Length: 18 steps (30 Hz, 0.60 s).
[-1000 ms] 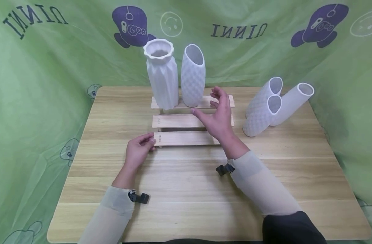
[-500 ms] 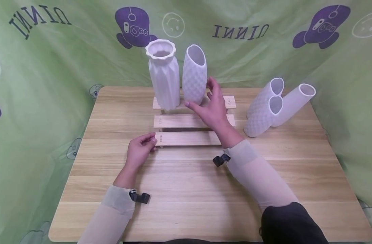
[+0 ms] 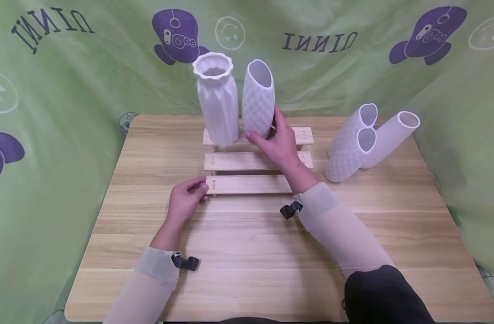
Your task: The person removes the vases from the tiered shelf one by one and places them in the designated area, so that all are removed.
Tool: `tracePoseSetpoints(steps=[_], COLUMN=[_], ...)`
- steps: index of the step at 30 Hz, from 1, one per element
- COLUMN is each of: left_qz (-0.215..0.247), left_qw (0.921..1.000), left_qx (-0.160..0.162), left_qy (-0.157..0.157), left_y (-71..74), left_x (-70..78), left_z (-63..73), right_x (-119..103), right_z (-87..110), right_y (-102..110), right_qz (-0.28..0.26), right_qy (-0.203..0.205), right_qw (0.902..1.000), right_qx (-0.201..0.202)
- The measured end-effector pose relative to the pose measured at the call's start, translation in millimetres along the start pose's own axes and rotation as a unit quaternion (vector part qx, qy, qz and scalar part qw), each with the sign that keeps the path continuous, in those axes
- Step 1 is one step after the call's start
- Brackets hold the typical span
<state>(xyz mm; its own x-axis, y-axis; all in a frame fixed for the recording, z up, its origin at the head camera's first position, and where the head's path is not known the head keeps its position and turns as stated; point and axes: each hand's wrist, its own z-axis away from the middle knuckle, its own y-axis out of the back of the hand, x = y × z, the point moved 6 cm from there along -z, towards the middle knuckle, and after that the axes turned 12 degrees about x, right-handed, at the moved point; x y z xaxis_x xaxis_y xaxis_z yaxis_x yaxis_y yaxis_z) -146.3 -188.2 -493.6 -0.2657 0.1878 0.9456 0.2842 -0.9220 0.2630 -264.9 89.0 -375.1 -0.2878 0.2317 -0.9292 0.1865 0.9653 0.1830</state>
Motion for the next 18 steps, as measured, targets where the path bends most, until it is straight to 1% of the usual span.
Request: tracePoseSetpoints(steps=[10,18], left_qz=[0.003,-0.002], left_qw=[1.0000,1.0000], left_qx=[-0.001,0.003], left_qy=[-0.002,-0.001], left_y=[-1.1,-0.8], left_x=[-0.1,-1.5], left_z=[-1.0,-1.2], right_x=[-1.0,-2.8], right_z=[0.9,7.2], right_y=[3.2,7.9], right_qz=[0.005,0.005], right_qy=[0.003,0.002], right_qw=[0.9999,0.9999], right_qx=[0.009,0.012])
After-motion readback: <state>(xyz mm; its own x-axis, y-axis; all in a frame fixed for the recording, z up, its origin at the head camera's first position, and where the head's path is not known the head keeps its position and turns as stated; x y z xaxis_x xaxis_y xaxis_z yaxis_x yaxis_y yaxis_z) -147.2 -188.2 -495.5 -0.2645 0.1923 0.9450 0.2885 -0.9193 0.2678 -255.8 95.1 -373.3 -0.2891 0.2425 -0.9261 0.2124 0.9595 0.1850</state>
